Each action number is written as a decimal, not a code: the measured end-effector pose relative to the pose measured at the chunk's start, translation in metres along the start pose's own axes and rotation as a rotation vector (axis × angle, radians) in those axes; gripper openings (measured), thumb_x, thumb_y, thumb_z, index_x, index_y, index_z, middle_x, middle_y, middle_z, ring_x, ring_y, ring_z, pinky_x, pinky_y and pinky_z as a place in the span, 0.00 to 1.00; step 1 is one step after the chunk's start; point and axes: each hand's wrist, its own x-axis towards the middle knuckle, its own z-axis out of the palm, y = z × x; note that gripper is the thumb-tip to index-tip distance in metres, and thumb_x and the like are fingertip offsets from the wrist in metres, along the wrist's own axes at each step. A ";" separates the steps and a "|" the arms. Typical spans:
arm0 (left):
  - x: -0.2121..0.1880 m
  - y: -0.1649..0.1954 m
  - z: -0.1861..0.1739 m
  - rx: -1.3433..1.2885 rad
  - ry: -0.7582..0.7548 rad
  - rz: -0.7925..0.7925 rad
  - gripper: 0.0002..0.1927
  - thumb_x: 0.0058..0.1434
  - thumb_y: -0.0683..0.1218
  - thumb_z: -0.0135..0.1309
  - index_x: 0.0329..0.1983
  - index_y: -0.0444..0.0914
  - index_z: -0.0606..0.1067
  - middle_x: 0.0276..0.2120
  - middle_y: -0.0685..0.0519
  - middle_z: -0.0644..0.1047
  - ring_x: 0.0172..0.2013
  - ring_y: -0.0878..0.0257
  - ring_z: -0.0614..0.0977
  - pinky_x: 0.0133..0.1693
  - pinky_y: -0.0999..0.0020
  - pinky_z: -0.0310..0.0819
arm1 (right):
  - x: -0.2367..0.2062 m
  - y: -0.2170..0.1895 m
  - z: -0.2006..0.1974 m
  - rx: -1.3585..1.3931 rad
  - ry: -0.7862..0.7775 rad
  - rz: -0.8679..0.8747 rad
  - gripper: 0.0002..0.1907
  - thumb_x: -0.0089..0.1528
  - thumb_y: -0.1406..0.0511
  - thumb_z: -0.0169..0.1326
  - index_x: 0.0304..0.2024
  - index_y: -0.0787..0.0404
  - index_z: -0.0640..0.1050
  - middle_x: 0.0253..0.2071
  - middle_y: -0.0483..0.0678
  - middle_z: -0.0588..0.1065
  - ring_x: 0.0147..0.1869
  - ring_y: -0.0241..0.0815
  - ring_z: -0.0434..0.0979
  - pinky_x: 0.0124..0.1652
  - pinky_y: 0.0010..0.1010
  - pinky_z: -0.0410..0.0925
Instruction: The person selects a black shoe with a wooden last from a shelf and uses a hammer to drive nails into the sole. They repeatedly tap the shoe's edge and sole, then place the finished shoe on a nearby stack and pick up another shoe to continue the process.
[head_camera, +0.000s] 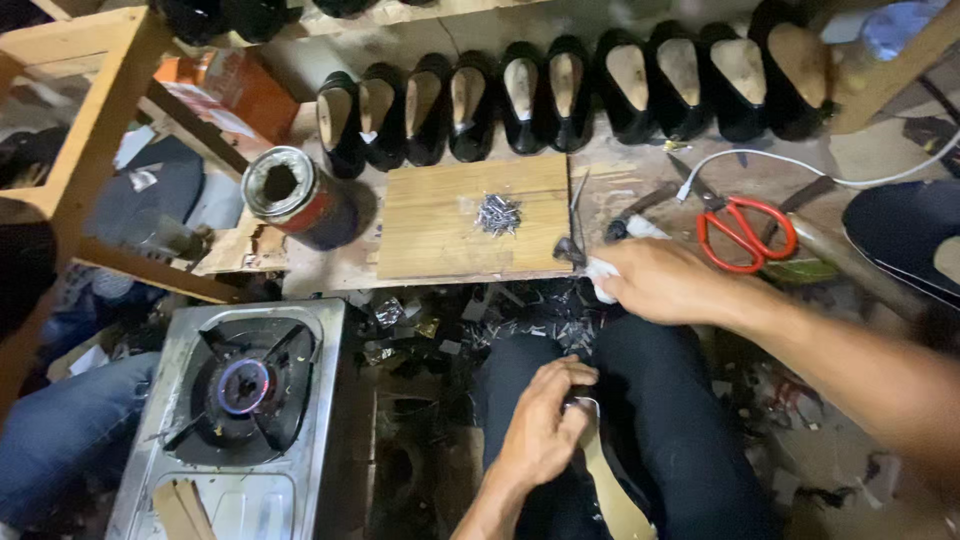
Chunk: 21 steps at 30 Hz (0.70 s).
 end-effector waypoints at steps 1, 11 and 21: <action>0.002 -0.001 -0.001 -0.020 -0.014 -0.008 0.15 0.57 0.40 0.48 0.47 0.31 0.75 0.54 0.39 0.79 0.62 0.43 0.76 0.64 0.54 0.67 | -0.019 -0.002 -0.002 0.035 -0.041 0.011 0.08 0.60 0.62 0.51 0.38 0.59 0.77 0.32 0.53 0.80 0.39 0.55 0.82 0.40 0.47 0.71; 0.016 -0.012 0.017 -0.539 -0.266 -0.124 0.24 0.62 0.48 0.50 0.59 0.32 0.74 0.66 0.43 0.70 0.69 0.51 0.67 0.66 0.60 0.59 | -0.165 -0.001 0.033 0.472 -0.318 0.384 0.17 0.61 0.53 0.51 0.45 0.56 0.79 0.31 0.46 0.83 0.35 0.36 0.81 0.39 0.32 0.73; 0.017 -0.028 0.065 -0.301 -0.039 -0.333 0.28 0.75 0.56 0.36 0.45 0.32 0.81 0.34 0.45 0.83 0.38 0.58 0.81 0.45 0.63 0.75 | -0.189 -0.001 0.054 0.362 -0.373 0.464 0.22 0.61 0.59 0.52 0.58 0.52 0.75 0.32 0.51 0.80 0.37 0.45 0.82 0.42 0.38 0.72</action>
